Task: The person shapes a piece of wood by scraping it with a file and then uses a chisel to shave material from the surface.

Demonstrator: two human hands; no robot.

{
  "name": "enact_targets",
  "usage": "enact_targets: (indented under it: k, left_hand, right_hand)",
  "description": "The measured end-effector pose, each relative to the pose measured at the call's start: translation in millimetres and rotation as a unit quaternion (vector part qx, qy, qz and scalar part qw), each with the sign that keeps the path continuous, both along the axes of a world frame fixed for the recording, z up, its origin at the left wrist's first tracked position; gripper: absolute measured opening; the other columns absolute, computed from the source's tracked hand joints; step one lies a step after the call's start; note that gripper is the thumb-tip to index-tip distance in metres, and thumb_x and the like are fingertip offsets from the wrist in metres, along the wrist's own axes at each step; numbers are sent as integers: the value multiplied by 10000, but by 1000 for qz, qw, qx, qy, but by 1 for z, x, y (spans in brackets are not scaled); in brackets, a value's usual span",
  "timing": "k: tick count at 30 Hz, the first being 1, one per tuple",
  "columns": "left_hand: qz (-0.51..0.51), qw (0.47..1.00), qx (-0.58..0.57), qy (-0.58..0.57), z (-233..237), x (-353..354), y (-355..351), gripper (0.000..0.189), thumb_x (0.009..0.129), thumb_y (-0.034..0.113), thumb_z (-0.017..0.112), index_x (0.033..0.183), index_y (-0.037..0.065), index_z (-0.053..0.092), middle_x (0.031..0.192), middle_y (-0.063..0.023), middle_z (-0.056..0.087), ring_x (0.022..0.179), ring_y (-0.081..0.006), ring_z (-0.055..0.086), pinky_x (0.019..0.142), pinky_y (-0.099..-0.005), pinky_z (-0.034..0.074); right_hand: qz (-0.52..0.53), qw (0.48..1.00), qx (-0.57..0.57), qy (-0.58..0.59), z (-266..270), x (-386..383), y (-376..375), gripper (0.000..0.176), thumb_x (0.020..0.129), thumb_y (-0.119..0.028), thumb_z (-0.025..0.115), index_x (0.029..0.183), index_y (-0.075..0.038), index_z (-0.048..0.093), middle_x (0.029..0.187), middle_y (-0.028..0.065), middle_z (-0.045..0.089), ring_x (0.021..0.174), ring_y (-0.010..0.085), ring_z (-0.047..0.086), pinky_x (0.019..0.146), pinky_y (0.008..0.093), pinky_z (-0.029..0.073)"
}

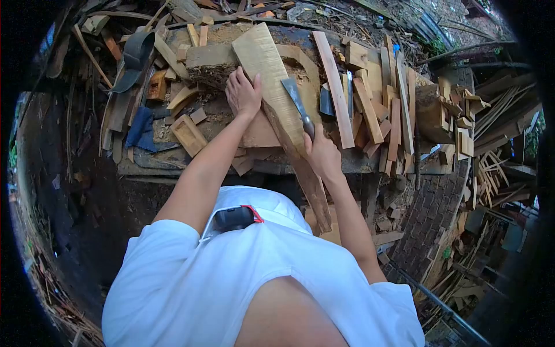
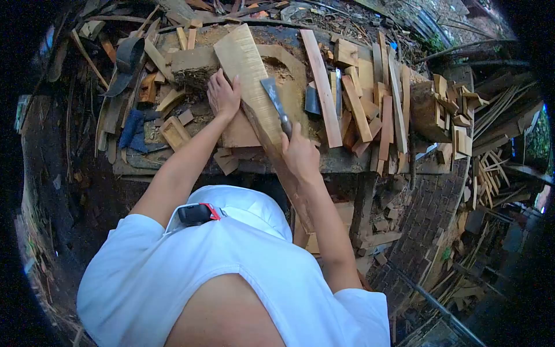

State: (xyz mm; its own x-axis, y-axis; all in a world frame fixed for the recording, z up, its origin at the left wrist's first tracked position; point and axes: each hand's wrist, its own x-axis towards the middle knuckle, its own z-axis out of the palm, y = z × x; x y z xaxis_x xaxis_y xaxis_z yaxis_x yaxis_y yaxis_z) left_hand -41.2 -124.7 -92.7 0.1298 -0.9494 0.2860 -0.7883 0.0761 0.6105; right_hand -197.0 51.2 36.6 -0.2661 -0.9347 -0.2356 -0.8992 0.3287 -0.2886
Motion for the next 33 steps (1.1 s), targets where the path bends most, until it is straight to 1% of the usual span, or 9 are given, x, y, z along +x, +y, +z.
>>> enact_targets:
  k: [1,3,6,16,19,21,24,30,33]
  left_hand:
    - [5,1000,0,2,2,-1,-1,628,903,438,574,1329,3,419,1263,-184,493,1192,-372,474,991,-493,382]
    - [2,1000,9,4,4,-1,1,625,902,432,575,1330,5,420,1264,-182,494,1186,-369,477,990,-494,384]
    - [14,1000,19,-10,0,-3,-1,616,904,419,573,1333,5,418,1262,-181,495,1181,-366,479,991,-493,385]
    - [3,1000,11,-6,-2,-3,-2,573,922,381,555,1331,1,427,1261,-181,495,1181,-364,473,988,-487,385]
    - [9,1000,-14,-7,-7,0,-1,554,934,358,537,1341,1,422,1263,-180,495,1183,-363,472,993,-489,379]
    - [12,1000,4,-8,-1,-2,1,534,943,337,522,1345,1,422,1258,-179,497,1180,-363,472,995,-492,375]
    - [21,1000,7,-7,1,-2,-2,505,947,330,515,1327,6,438,1252,-181,505,1173,-367,479,980,-491,387]
    - [15,1000,-5,8,0,-4,1,460,945,297,520,1305,16,464,1234,-168,513,1159,-350,480,981,-487,385]
    - [6,1000,-11,19,2,0,-2,429,957,278,507,1305,29,477,1226,-158,520,1149,-342,485,975,-471,394]
  right_hand:
    - [5,1000,0,2,3,-2,11,297,976,-338,506,1083,-68,446,730,263,651,688,476,642,606,561,515]
    - [0,999,49,-10,14,-5,50,357,977,-325,505,1200,-56,429,750,286,642,726,490,631,619,576,495]
    - [-31,993,107,-42,32,-4,83,357,975,-322,506,1205,-59,431,752,287,642,732,493,629,628,582,493]
    - [-19,999,15,-24,-4,4,-19,333,981,-328,494,1157,-50,443,763,286,643,751,494,630,657,584,496]
    - [5,1000,-6,-20,-2,0,17,325,976,-314,514,1156,-52,446,749,283,641,734,487,633,638,573,498]
    - [22,1000,12,-14,13,-1,53,374,964,-337,527,1204,-61,452,709,255,648,666,455,646,584,559,512]
    - [14,997,72,-29,21,-6,90,383,962,-333,527,1231,-70,448,710,241,652,669,439,652,582,544,515]
    - [47,997,50,20,16,8,20,352,966,-331,512,1203,-77,452,726,215,664,684,421,661,601,511,532]
    - [54,998,40,2,17,7,20,355,965,-341,513,1190,-73,451,715,213,660,678,421,660,593,519,530]
